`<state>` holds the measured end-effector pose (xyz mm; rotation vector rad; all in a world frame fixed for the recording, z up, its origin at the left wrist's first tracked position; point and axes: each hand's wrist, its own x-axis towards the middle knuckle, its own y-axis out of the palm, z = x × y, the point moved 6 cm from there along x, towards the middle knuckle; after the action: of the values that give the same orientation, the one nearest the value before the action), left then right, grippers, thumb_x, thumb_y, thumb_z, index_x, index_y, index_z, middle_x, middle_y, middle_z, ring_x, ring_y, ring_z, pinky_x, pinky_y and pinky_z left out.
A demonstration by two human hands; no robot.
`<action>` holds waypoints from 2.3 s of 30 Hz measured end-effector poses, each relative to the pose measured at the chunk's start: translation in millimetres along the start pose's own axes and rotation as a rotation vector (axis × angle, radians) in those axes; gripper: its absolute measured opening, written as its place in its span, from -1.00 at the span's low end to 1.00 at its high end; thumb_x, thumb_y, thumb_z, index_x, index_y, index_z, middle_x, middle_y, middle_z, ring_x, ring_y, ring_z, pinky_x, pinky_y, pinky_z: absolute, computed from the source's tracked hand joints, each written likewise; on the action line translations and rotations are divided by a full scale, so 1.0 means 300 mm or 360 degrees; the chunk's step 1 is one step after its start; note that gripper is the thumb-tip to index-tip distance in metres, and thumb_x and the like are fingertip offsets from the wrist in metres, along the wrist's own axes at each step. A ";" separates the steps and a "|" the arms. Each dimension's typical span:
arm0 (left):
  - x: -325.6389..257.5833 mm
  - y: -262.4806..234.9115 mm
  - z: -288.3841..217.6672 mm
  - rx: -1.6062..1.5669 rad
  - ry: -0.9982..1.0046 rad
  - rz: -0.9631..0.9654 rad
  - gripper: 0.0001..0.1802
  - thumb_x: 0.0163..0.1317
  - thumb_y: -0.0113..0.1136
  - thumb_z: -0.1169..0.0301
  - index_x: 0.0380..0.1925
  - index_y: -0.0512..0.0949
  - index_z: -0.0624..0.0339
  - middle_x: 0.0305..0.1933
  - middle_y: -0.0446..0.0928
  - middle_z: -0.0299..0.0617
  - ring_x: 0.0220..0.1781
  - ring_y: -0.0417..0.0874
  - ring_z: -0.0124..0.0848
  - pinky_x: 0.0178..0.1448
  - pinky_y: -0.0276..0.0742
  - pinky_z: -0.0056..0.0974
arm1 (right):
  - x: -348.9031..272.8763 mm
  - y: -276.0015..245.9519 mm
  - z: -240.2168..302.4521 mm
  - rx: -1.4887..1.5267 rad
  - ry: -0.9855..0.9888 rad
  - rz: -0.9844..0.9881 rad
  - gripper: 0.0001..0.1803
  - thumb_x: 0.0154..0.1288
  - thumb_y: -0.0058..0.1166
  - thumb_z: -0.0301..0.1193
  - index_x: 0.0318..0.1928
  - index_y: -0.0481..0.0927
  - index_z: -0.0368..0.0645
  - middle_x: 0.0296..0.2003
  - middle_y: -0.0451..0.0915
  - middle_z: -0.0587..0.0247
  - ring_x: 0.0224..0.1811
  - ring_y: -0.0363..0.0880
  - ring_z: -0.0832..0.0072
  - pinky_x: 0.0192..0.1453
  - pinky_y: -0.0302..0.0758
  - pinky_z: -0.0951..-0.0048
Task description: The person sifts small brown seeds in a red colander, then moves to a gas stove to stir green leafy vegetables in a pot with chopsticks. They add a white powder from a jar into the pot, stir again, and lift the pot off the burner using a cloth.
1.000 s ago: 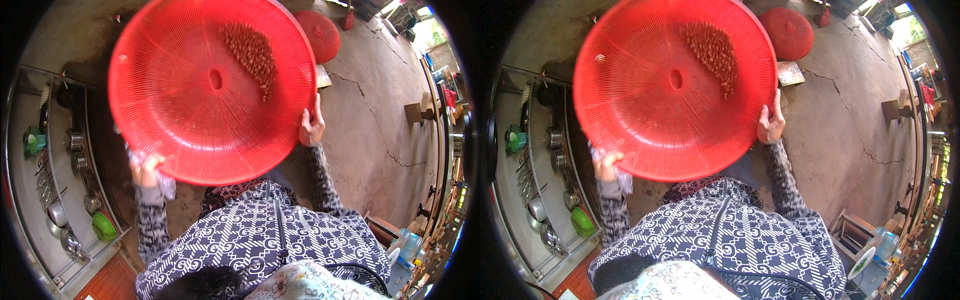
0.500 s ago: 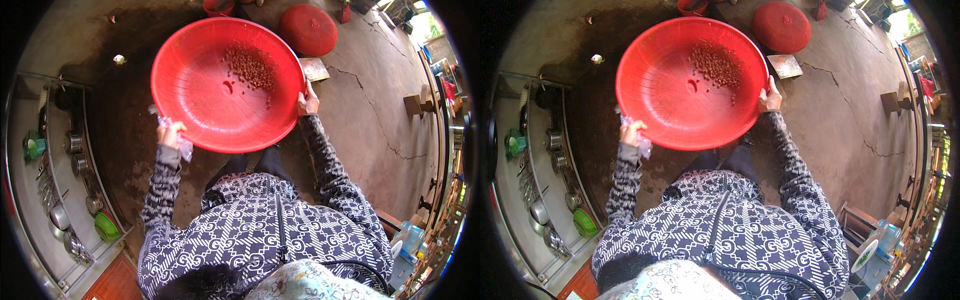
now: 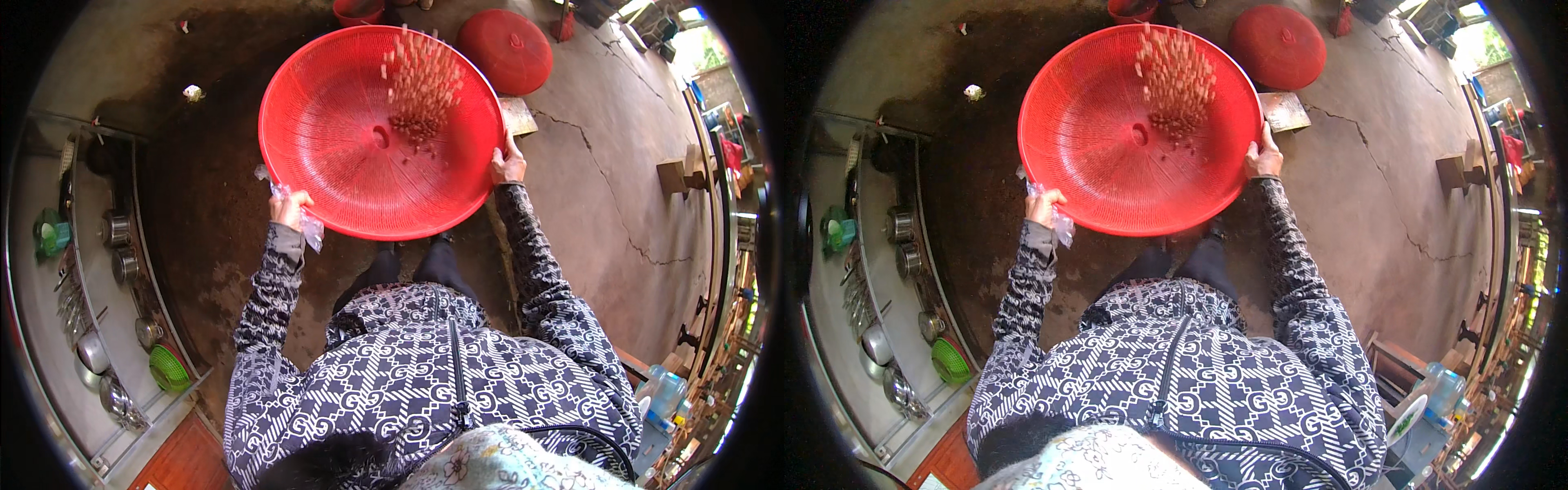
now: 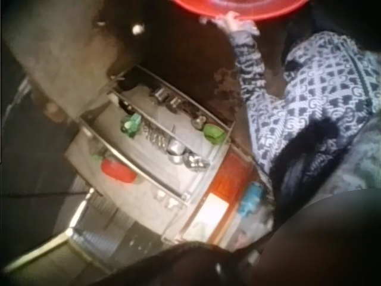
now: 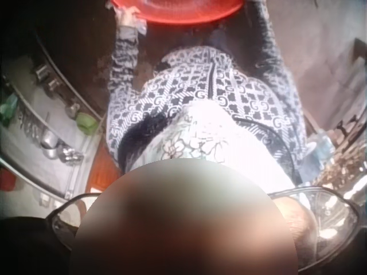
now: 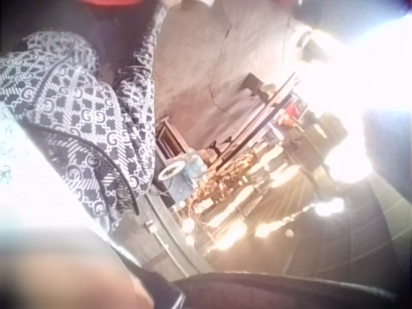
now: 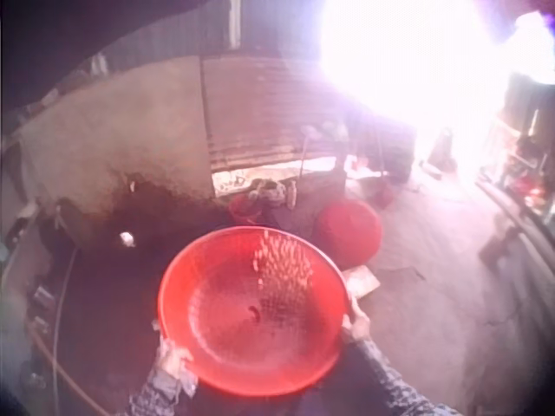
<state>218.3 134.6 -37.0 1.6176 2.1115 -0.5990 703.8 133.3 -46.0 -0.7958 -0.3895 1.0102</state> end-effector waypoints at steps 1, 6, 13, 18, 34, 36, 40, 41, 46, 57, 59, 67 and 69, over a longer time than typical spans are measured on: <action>-0.004 -0.008 0.022 -0.0020 0.0007 0.0011 -0.95 -0.23 0.14 0.62 -0.66 0.55 0.32 -0.54 0.55 -0.27 -0.49 0.55 -0.42 -0.29 0.46 -0.29 | -0.006 0.000 -0.017 0.0068 -0.0009 -0.0026 -0.38 0.18 -0.02 -0.49 0.31 0.33 -0.15 -0.11 0.64 -0.08 -0.08 0.65 0.35 0.07 0.50 0.42; -0.238 -0.088 -0.265 0.0048 0.0248 0.0095 -0.81 -0.13 0.09 0.62 -0.43 0.56 0.38 -0.41 0.58 -0.19 -0.34 0.59 -0.42 -0.27 0.48 -0.29 | -0.162 -0.051 0.122 0.0637 0.0104 0.0010 -0.39 0.25 -0.07 -0.57 0.35 0.25 -0.27 0.08 0.56 -0.04 0.03 0.60 0.39 0.15 0.46 0.43; -0.351 -0.058 -0.355 -0.0051 0.0564 -0.0015 -0.70 -0.18 0.10 0.63 -0.32 0.52 0.32 -0.35 0.54 -0.18 -0.30 0.54 -0.36 -0.16 0.48 -0.27 | -0.173 -0.078 0.184 0.0333 -0.0123 -0.0253 -0.35 0.27 -0.06 -0.51 0.40 0.19 -0.12 0.13 0.51 -0.12 0.12 0.56 0.28 0.19 0.44 0.36; 0.062 -0.072 -0.002 0.0120 -0.0017 -0.0027 -0.97 -0.23 0.18 0.58 -0.73 0.53 0.27 -0.60 0.51 -0.30 -0.52 0.51 -0.45 -0.35 0.43 -0.27 | -0.049 0.123 0.019 -0.0041 0.0160 0.0027 -0.37 0.18 -0.02 -0.48 0.32 0.31 -0.14 -0.10 0.62 -0.13 -0.05 0.64 0.23 0.08 0.50 0.35; -0.101 -0.155 -0.020 0.0156 0.0094 -0.0088 -0.77 -0.26 0.16 0.58 -0.47 0.50 0.30 -0.46 0.46 -0.27 -0.41 0.47 -0.37 -0.27 0.42 -0.26 | -0.131 0.125 0.081 -0.0042 0.0036 -0.0096 -0.38 0.20 0.00 -0.44 0.32 0.33 -0.03 -0.26 0.63 -0.20 -0.24 0.69 0.23 -0.08 0.55 0.33; 0.007 -0.135 0.104 0.0172 -0.0081 -0.0065 -0.82 -0.29 0.17 0.59 -0.56 0.49 0.28 -0.52 0.45 -0.30 -0.49 0.47 -0.38 -0.35 0.40 -0.24 | -0.074 0.215 -0.029 -0.0155 0.0085 0.0059 -0.40 0.19 0.02 -0.44 0.29 0.38 -0.06 -0.32 0.65 -0.13 -0.32 0.67 0.31 -0.13 0.55 0.36; -0.044 -0.102 0.110 0.0084 -0.0175 -0.0025 -0.82 -0.38 0.18 0.62 -0.61 0.51 0.32 -0.48 0.53 -0.28 -0.43 0.50 -0.37 -0.31 0.43 -0.27 | -0.092 0.167 -0.090 -0.0063 0.0197 0.0177 -0.41 0.14 0.00 -0.45 0.26 0.41 -0.10 -0.21 0.61 -0.25 -0.21 0.69 0.12 -0.06 0.57 0.28; -0.084 -0.082 0.062 -0.0070 -0.0066 -0.0060 -0.86 -0.31 0.16 0.62 -0.61 0.51 0.32 -0.48 0.54 -0.28 -0.43 0.52 -0.39 -0.31 0.44 -0.28 | -0.114 0.140 -0.072 0.0036 0.0176 0.0141 -0.40 0.14 0.00 -0.46 0.27 0.40 -0.11 -0.21 0.62 -0.23 -0.21 0.69 0.18 -0.07 0.57 0.31; -0.389 -0.077 -0.265 -0.0044 0.0298 -0.0144 -0.74 -0.15 0.07 0.64 -0.35 0.54 0.37 -0.35 0.55 -0.25 -0.35 0.53 -0.45 -0.24 0.50 -0.30 | -0.236 -0.035 0.091 0.0677 -0.0082 -0.0054 -0.38 0.28 -0.07 -0.59 0.37 0.20 -0.26 0.17 0.48 0.04 0.12 0.50 0.53 0.19 0.40 0.53; -0.013 -0.048 0.149 -0.0021 -0.0095 -0.0139 -0.99 -0.25 0.13 0.61 -0.72 0.51 0.30 -0.54 0.50 -0.28 -0.43 0.53 -0.39 -0.24 0.45 -0.28 | -0.002 0.245 -0.160 -0.0055 0.0163 0.0138 -0.36 0.14 0.05 -0.39 0.30 0.37 -0.05 -0.34 0.66 0.00 -0.32 0.64 0.37 -0.16 0.54 0.38; -0.068 -0.008 0.174 -0.0101 -0.0134 -0.0149 -0.98 -0.25 0.13 0.61 -0.70 0.52 0.32 -0.53 0.51 -0.28 -0.43 0.53 -0.40 -0.24 0.44 -0.29 | -0.035 0.199 -0.227 -0.0047 0.0180 0.0151 -0.36 0.15 0.07 -0.39 0.30 0.37 -0.07 -0.35 0.67 0.08 -0.37 0.63 0.49 -0.19 0.53 0.45; -0.221 0.123 0.101 0.0021 0.0028 -0.0034 -0.93 -0.13 0.07 0.60 -0.66 0.54 0.36 -0.51 0.57 -0.20 -0.42 0.56 -0.39 -0.22 0.46 -0.31 | 0.014 0.090 -0.199 -0.0487 -0.0684 -0.0038 -0.17 -0.06 0.24 -0.44 0.33 0.31 0.02 0.13 0.40 0.00 0.16 0.33 0.00 0.27 0.29 0.11; -0.244 0.160 0.076 -0.0017 0.0068 0.0021 -0.87 -0.10 0.03 0.63 -0.51 0.55 0.38 -0.52 0.57 -0.18 -0.46 0.56 -0.41 -0.25 0.48 -0.33 | 0.085 0.091 -0.114 -0.0699 -0.0952 -0.0017 -0.23 -0.02 0.25 -0.41 0.30 0.35 0.04 0.18 0.37 0.05 0.19 0.30 0.01 0.30 0.29 0.11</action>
<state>283.9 75.1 -18.8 1.6512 2.1288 -0.5527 721.6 149.3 -90.7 -0.8666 -1.1574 1.1615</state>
